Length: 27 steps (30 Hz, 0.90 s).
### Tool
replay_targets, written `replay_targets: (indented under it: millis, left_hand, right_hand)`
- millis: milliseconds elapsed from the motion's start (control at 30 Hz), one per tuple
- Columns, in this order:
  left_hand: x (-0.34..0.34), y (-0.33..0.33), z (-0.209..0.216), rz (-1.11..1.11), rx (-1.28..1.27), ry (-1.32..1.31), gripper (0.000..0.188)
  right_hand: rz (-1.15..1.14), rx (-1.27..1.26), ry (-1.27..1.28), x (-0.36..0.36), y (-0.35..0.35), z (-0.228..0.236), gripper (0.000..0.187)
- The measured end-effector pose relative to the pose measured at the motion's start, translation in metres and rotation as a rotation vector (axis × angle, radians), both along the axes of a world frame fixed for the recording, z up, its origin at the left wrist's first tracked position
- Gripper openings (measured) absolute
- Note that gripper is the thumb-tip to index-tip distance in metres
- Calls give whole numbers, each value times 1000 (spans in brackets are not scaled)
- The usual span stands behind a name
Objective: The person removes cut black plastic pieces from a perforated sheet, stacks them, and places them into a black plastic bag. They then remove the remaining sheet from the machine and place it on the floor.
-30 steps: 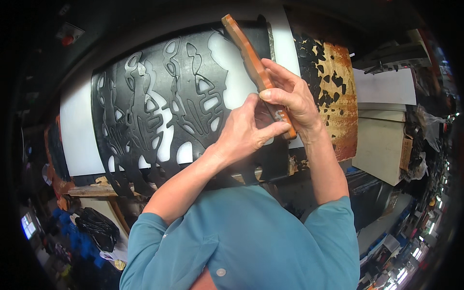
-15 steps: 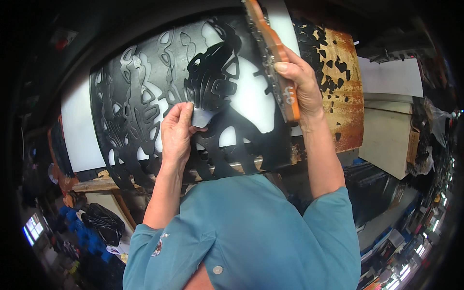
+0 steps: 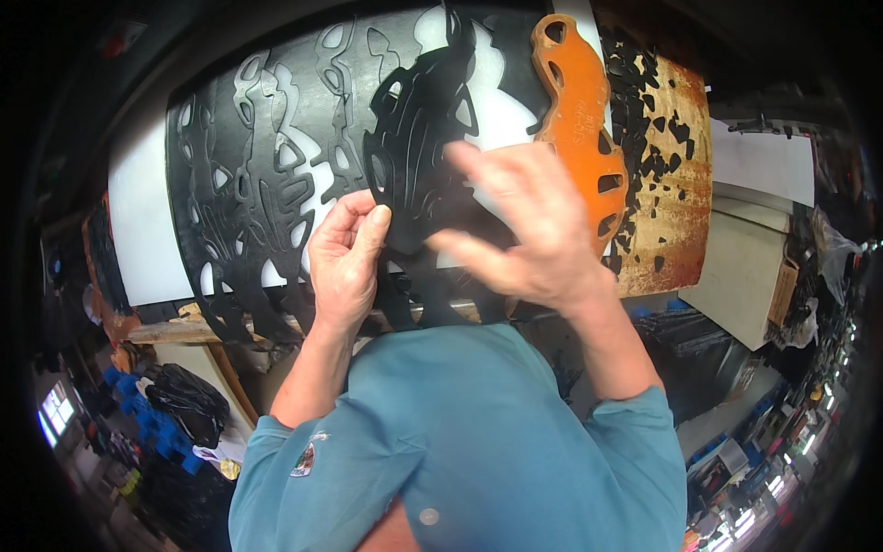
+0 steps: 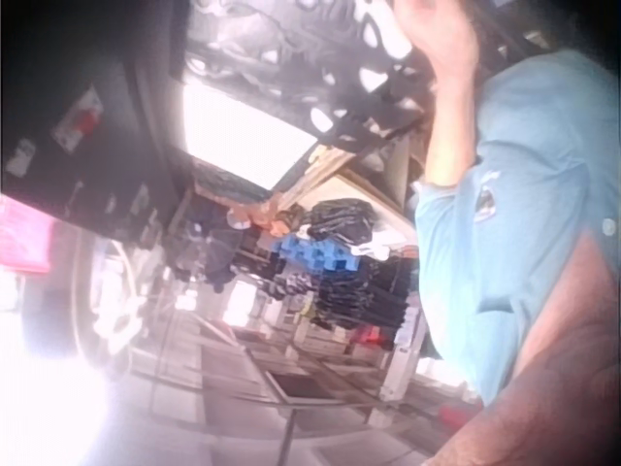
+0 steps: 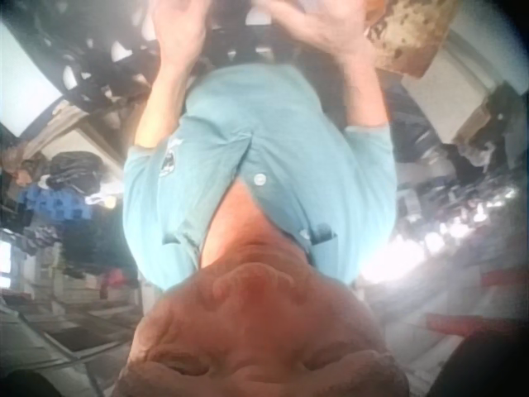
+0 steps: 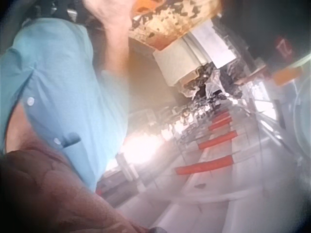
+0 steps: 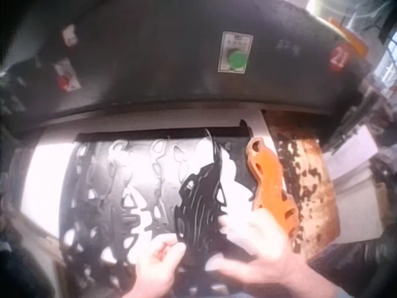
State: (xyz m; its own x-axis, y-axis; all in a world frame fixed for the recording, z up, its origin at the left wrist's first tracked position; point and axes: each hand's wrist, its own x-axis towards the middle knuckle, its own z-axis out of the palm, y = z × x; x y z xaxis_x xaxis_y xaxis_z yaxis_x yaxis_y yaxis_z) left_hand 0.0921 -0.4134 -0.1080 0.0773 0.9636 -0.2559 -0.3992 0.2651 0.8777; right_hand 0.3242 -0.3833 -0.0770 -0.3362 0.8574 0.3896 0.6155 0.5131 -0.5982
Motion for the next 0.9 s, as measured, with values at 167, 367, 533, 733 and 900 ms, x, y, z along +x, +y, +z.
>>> replay_targets:
  millis: [167, 367, 533, 733, 900]
  left_hand:
    - [-2, 7, 5, -17, 77, -70, 15]
    - [-6, 16, 4, -3, 75, -146, 13]
    - [-2, 19, 9, 75, 128, 87, 14]
    - [-3, -1, 19, 110, 115, 170, 16]
    - [-24, -10, 8, 151, -9, 19, 13]
  right_hand:
    - [199, 50, -9, -42, 36, 4, 55]
    - [302, 99, 10, -51, 50, -1, 34]
    - [276, 84, 103, -62, 54, -6, 21]
    - [-74, -110, 181, -39, 73, -20, 13]
    - [-290, -50, 123, 32, 99, -40, 21]
